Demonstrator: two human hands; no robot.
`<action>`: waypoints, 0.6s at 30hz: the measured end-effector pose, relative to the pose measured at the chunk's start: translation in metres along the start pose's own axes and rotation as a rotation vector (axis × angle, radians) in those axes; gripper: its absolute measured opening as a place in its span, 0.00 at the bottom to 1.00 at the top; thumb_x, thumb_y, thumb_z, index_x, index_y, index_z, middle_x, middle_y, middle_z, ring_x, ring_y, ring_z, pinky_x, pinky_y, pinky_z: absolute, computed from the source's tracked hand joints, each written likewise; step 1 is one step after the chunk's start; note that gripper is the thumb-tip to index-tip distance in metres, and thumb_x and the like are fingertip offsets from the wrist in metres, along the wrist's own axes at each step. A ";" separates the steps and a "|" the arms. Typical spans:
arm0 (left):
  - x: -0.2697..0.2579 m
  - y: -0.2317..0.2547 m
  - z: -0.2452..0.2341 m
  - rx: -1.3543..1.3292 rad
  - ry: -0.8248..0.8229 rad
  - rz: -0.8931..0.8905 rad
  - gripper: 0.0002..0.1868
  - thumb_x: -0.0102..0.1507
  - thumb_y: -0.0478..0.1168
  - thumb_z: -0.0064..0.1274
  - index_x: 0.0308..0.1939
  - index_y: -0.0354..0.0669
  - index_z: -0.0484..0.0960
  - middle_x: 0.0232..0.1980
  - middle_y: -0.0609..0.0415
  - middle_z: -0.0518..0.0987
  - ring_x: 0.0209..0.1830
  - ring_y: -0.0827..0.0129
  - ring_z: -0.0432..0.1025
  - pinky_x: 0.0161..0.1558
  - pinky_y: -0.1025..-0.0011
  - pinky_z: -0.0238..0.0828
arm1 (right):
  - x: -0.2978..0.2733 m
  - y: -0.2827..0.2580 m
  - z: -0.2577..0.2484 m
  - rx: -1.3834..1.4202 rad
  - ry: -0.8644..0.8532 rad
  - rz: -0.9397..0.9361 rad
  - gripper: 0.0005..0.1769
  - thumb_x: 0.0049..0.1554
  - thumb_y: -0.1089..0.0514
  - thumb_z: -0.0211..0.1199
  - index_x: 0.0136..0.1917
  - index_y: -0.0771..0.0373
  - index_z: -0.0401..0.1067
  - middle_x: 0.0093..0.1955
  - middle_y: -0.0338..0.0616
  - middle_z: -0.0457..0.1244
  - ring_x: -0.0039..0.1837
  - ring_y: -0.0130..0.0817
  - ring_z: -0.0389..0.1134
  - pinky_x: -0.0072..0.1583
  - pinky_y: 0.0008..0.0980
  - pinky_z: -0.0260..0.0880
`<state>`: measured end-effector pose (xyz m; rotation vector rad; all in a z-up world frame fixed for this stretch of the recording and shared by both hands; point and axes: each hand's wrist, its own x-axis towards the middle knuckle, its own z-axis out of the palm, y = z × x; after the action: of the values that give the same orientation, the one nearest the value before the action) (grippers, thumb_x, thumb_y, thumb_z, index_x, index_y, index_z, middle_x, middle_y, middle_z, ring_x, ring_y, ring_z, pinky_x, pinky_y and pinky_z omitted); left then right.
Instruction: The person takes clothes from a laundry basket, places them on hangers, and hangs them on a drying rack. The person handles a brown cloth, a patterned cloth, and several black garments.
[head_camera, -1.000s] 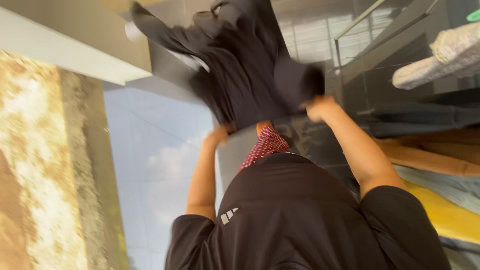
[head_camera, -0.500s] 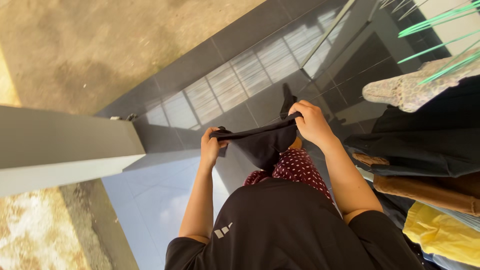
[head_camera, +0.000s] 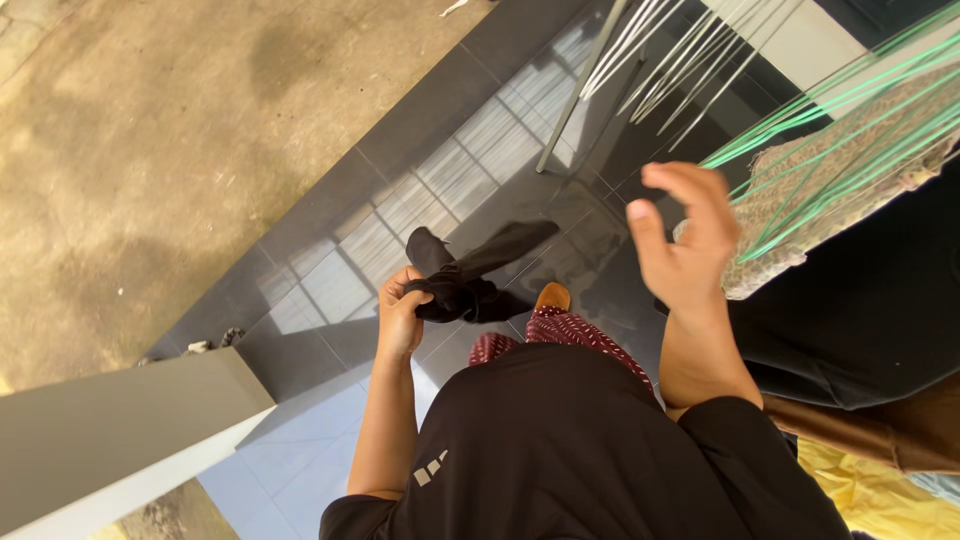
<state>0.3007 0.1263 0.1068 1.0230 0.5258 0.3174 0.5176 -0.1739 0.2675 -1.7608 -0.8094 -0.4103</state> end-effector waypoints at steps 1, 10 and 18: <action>0.007 0.005 0.006 0.001 -0.008 -0.012 0.10 0.55 0.22 0.46 0.25 0.42 0.69 0.25 0.63 0.69 0.24 0.82 0.60 0.29 0.80 0.53 | 0.004 0.006 -0.007 0.014 0.076 -0.017 0.15 0.67 0.61 0.69 0.63 0.69 0.72 0.61 0.50 0.66 0.60 0.40 0.68 0.62 0.34 0.69; 0.073 0.018 0.061 0.241 -0.155 -0.066 0.07 0.58 0.24 0.50 0.28 0.38 0.74 0.27 0.61 0.74 0.26 0.82 0.64 0.30 0.81 0.58 | 0.026 0.038 -0.072 -0.707 0.454 -0.143 0.10 0.68 0.63 0.65 0.58 0.74 0.77 0.56 0.55 0.69 0.61 0.47 0.64 0.58 0.49 0.67; 0.124 0.031 0.077 0.236 -0.337 -0.127 0.08 0.58 0.23 0.50 0.30 0.39 0.73 0.28 0.62 0.74 0.27 0.82 0.65 0.31 0.81 0.59 | 0.032 0.056 -0.089 -0.883 0.300 0.077 0.28 0.66 0.63 0.64 0.74 0.82 0.64 0.71 0.64 0.63 0.66 0.51 0.64 0.59 0.41 0.69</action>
<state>0.4465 0.1464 0.1321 1.2363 0.3241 -0.0335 0.5901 -0.2565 0.2789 -2.4344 -0.3429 -1.0657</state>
